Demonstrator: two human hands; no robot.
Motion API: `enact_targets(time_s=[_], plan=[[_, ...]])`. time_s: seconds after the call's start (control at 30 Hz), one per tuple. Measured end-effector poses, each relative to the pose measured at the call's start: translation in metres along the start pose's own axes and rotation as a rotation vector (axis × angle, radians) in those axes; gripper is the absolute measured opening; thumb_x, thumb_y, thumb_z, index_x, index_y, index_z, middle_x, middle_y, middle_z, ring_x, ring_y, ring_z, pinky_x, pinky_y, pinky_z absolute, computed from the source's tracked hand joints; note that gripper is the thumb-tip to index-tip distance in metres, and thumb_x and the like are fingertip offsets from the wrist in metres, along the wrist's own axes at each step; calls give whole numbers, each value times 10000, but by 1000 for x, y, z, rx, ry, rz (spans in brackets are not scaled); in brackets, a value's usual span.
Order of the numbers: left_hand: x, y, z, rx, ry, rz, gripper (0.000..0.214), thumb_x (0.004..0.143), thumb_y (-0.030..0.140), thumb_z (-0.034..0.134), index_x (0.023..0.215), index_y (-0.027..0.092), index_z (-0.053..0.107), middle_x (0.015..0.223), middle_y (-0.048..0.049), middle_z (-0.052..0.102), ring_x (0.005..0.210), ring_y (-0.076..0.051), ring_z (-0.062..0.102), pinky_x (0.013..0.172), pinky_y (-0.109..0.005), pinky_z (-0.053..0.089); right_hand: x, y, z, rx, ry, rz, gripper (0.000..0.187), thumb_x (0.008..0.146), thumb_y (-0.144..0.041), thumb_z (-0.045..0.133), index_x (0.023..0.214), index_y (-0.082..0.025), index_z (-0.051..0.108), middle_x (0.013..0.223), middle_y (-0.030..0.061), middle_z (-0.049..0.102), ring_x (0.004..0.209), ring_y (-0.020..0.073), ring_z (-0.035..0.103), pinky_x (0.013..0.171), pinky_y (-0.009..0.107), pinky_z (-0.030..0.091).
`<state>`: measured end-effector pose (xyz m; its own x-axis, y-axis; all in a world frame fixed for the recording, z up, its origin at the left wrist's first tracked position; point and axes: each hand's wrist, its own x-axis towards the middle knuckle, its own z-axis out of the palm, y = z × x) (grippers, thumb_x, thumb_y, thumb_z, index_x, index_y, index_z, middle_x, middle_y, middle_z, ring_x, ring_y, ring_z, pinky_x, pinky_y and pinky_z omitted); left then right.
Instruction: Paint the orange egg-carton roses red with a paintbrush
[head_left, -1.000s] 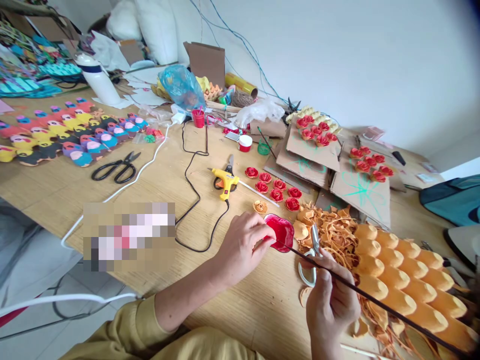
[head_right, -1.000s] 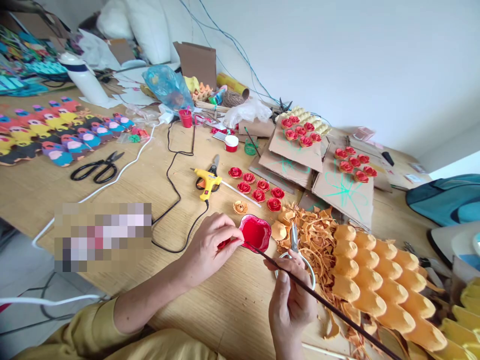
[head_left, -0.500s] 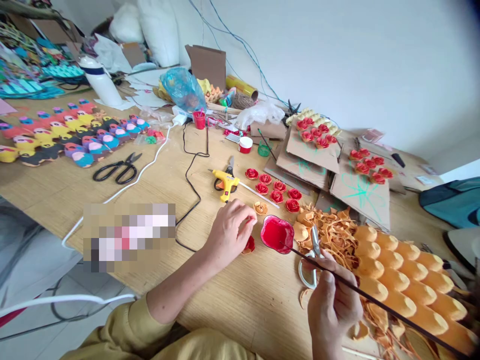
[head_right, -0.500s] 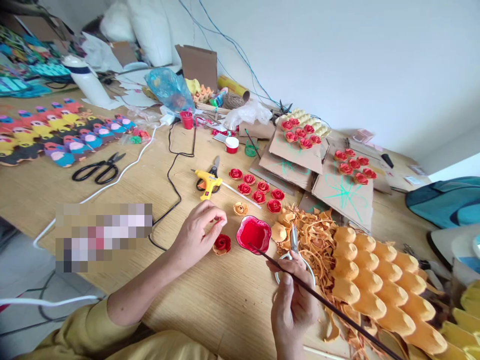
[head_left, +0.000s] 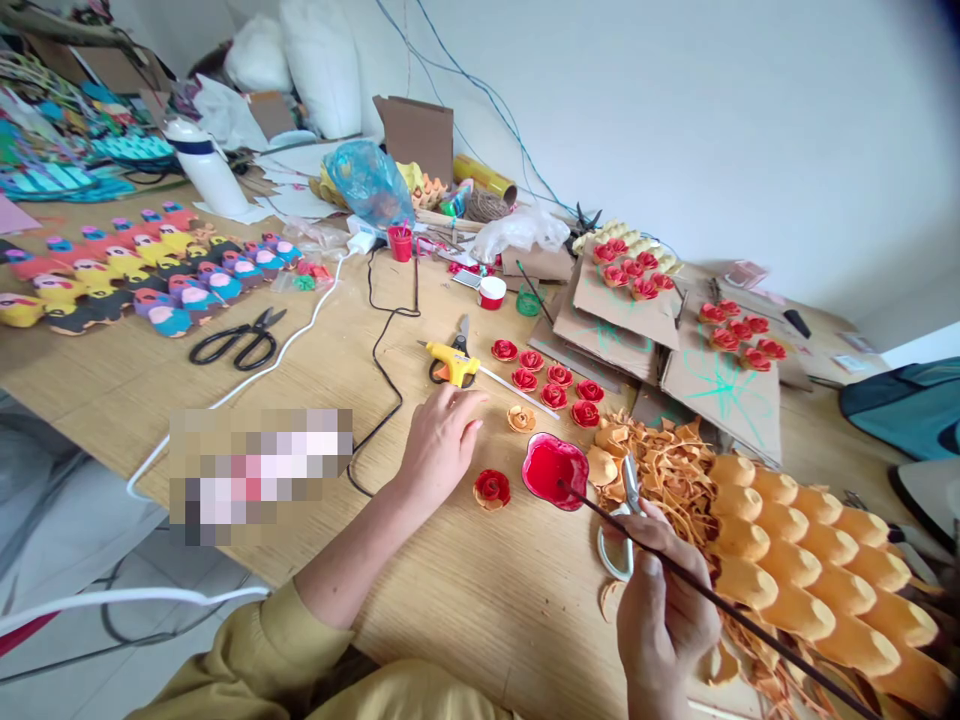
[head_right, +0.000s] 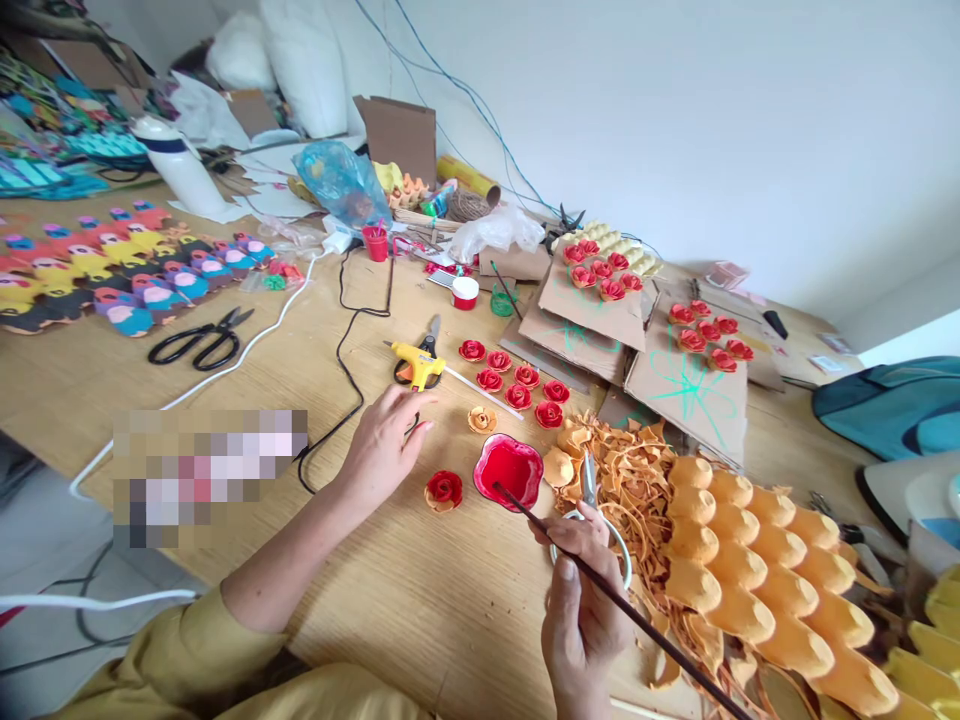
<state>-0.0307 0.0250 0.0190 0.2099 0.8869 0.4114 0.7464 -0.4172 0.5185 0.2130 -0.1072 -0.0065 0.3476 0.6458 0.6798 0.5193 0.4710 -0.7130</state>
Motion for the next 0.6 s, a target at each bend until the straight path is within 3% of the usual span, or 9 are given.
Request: enact_targets(time_s=[0.17, 0.23, 0.33, 0.4, 0.47, 0.6], plan=[[-4, 0, -2, -41, -66, 38, 150, 1012, 189, 617, 891, 189, 706, 955, -65, 686, 901, -234, 665, 860, -366, 521, 5, -3, 1, -11, -54, -6, 138, 1030, -260, 607, 1038, -221, 739, 891, 35, 776, 866, 224, 742, 1108, 560, 499], [-8, 0, -5, -135, -100, 41, 82, 1000, 166, 627, 1009, 190, 705, 1021, -61, 700, 874, -206, 669, 860, -348, 543, 3, -1, -1, -33, -54, 12, 139, 1034, -276, 607, 1041, -221, 734, 878, 37, 777, 888, 232, 748, 1115, 568, 492], [-18, 0, -9, -246, -197, 39, 205, 956, 174, 705, 1156, 214, 684, 1130, -61, 709, 972, -211, 694, 938, -356, 566, -2, 6, -4, -104, -26, 81, 156, 1030, -325, 626, 1062, -211, 728, 886, 61, 780, 1062, 283, 744, 1119, 581, 482], [-26, -1, -10, -245, -300, 42, 352, 890, 223, 809, 1216, 227, 675, 1196, -77, 713, 1124, -262, 688, 1029, -408, 555, -6, 11, -6, -156, -28, 114, 175, 1031, -344, 623, 1075, -204, 719, 890, 77, 778, 1152, 308, 720, 1108, 582, 486], [-33, -1, -9, -219, -404, 46, 632, 786, 250, 918, 1345, 229, 625, 1308, -111, 695, 1243, -320, 651, 1099, -473, 530, -6, 14, -7, -205, -53, 102, 168, 1034, -334, 613, 1074, -206, 714, 892, 81, 772, 1156, 306, 710, 1090, 572, 498], [-43, 1, -1, -185, -518, 56, 985, 684, 219, 987, 1526, 225, 477, 1453, -164, 633, 1335, -379, 596, 1161, -559, 485, 3, 11, -6, -291, -117, -45, 106, 1021, -254, 612, 1004, -227, 713, 887, 55, 764, 982, 244, 718, 1052, 511, 528]])
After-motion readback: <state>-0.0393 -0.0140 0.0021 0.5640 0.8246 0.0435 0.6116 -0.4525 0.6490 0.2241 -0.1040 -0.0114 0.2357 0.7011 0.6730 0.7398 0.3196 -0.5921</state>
